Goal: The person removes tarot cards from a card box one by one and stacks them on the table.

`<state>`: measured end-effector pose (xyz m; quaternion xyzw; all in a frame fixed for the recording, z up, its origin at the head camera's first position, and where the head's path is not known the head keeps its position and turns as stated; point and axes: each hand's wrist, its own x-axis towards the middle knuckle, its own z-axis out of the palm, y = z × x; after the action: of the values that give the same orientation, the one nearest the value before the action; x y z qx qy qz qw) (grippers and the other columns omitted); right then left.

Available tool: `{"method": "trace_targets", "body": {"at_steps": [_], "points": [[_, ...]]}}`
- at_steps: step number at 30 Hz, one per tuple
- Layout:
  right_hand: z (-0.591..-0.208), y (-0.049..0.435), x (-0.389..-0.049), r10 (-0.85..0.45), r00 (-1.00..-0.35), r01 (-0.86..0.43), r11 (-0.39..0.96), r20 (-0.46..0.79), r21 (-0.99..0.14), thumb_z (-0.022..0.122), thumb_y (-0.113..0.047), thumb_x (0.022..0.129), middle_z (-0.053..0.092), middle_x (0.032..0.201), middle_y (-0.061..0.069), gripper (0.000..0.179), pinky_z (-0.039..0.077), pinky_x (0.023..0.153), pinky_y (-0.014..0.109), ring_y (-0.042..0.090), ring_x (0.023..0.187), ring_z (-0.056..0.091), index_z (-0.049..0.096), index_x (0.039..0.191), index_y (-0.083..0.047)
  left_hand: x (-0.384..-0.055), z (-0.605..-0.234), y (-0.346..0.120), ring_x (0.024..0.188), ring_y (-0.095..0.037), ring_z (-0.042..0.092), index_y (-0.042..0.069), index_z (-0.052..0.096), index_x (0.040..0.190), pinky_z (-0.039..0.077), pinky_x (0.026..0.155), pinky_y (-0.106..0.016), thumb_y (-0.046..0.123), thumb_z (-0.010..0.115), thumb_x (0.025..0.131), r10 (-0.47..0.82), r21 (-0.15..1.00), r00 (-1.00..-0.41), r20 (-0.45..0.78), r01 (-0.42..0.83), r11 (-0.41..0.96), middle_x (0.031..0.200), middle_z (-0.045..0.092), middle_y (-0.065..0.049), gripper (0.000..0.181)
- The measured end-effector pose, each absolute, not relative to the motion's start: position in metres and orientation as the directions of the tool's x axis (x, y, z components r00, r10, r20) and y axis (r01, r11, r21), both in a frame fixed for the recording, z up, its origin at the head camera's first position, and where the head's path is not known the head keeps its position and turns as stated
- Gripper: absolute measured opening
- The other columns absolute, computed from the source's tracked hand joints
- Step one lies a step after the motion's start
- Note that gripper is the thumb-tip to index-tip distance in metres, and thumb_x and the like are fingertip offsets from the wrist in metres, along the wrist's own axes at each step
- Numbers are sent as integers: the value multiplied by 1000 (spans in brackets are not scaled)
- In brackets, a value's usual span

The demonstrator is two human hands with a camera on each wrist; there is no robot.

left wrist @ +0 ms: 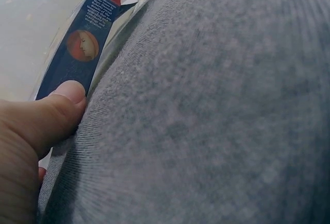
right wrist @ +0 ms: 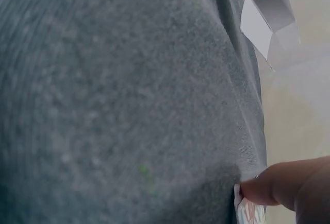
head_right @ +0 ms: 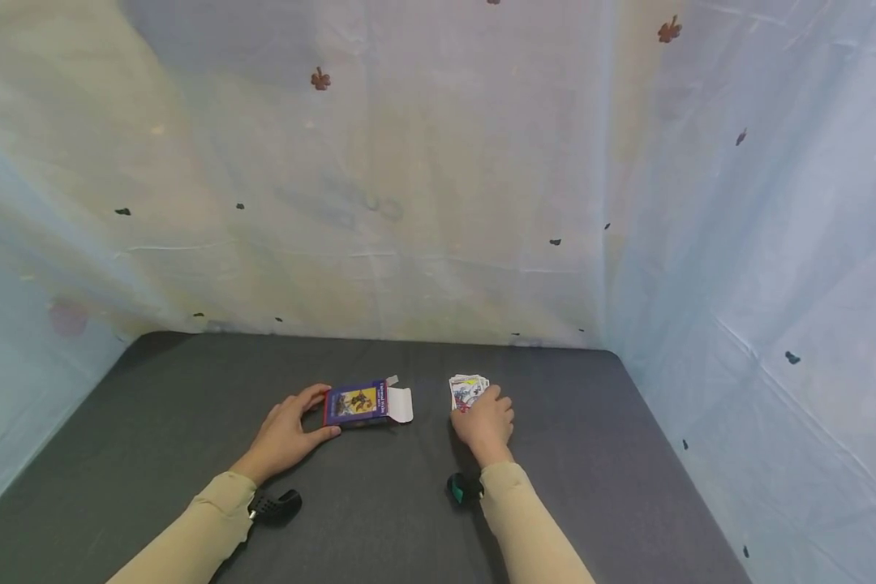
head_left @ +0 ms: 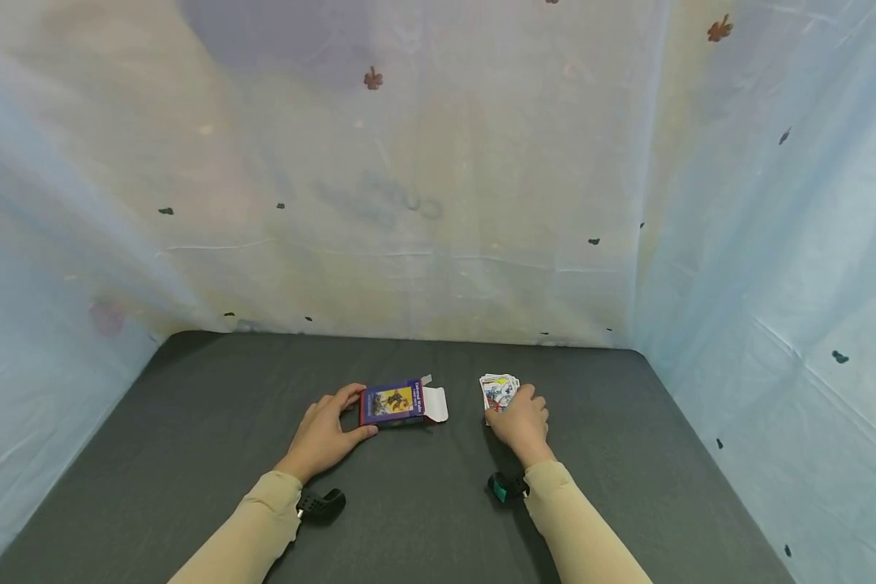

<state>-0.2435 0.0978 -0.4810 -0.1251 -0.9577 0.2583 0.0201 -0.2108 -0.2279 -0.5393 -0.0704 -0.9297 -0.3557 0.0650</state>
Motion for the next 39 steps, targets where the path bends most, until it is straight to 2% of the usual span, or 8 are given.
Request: {"method": "trace_targets", "body": {"at_steps": [3, 10, 19, 28, 39], "points": [[-480, 97, -244, 248, -969, 227, 836, -25, -500, 72, -32, 81, 43, 109, 31, 73, 39, 84, 60, 47, 105, 44, 35, 129, 9, -210, -539, -228, 112, -24, 50, 32, 42, 143, 37, 92, -52, 58, 73, 79, 84, 652, -980, 180, 183, 736, 133, 58, 4, 76], [-479, 94, -253, 236, -971, 219, 848, -26, -483, 73, -48, 81, 42, 112, 31, 84, 34, 88, 61, 47, 110, 38, 35, 131, 8, -210, -537, -225, 111, -23, 51, 31, 43, 143, 38, 92, -52, 58, 73, 79, 84, 648, -980, 181, 183, 739, 132, 58, 5, 75], [-477, 96, -267, 232, -971, 230, 846, -56, -480, 73, -39, 84, 40, 116, 34, 81, 33, 90, 61, 50, 112, 37, 33, 135, 9, -206, -536, -220, 110, -23, 52, 31, 45, 141, 39, 92, -51, 58, 74, 78, 69, 655, -982, 175, 169, 736, 130, 59, 5, 75], [-477, 93, -267, 218, -973, 227, 852, -73, -471, 71, -37, 84, 39, 117, 34, 82, 36, 89, 62, 50, 111, 39, 30, 140, 7, -204, -533, -220, 111, -23, 51, 31, 45, 141, 39, 92, -52, 62, 73, 76, 56, 660, -984, 167, 154, 735, 129, 59, 4, 77], [-477, 89, -268, 193, -980, 195, 856, -53, -480, 70, -35, 86, 41, 116, 32, 74, 34, 89, 63, 50, 111, 38, 36, 136, 7, -204, -534, -224, 108, -23, 51, 33, 46, 140, 40, 90, -51, 63, 72, 76, 43, 661, -988, 147, 130, 739, 126, 58, 3, 76]]}}
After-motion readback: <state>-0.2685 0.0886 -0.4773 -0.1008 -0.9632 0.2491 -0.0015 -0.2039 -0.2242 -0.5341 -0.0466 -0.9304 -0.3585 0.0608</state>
